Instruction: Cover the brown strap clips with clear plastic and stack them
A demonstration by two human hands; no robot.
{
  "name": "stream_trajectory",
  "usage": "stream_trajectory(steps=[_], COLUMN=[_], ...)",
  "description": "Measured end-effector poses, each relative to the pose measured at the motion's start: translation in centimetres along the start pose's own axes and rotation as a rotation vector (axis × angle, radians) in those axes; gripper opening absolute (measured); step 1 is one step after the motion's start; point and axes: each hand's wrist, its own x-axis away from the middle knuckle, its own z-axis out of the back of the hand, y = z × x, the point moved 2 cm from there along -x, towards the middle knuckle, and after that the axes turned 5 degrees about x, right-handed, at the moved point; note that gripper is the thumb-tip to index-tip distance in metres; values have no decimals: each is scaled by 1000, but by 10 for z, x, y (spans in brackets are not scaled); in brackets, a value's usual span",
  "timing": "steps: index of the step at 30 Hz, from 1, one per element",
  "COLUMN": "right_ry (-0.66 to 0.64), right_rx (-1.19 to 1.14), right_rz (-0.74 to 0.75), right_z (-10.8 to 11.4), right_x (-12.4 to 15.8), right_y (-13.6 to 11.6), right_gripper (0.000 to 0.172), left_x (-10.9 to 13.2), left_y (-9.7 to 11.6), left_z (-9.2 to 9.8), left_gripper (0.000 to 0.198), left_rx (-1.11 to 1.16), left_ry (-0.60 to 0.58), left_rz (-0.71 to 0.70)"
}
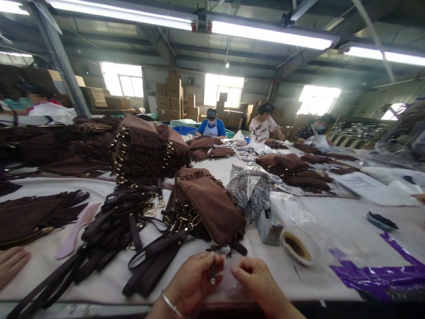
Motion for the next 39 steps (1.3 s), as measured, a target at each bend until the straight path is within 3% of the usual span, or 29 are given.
stream_trajectory(steps=[5,9,17,28,39], right_ry=[12,7,-123,-122,-119], right_rx=[189,224,32,-74,-209], right_rz=[7,-9,-52,-140,-153], right_z=[-6,-12,-17,-15,-22], right_x=[17,23,30,37,17], right_y=[2,3,-7,5,5], right_gripper=[27,25,19,23,40], left_x=[-1,-6,-8,-5,-6], left_y=[5,0,-6,-4,-8], left_z=[-10,-16,-10,-13,-10], left_gripper=[20,19,25,24,31], left_rx=[-36,-87,-169,-176,-316], left_ry=[-53,-14,73,88,160], left_rz=[24,1,-81,-57,-156])
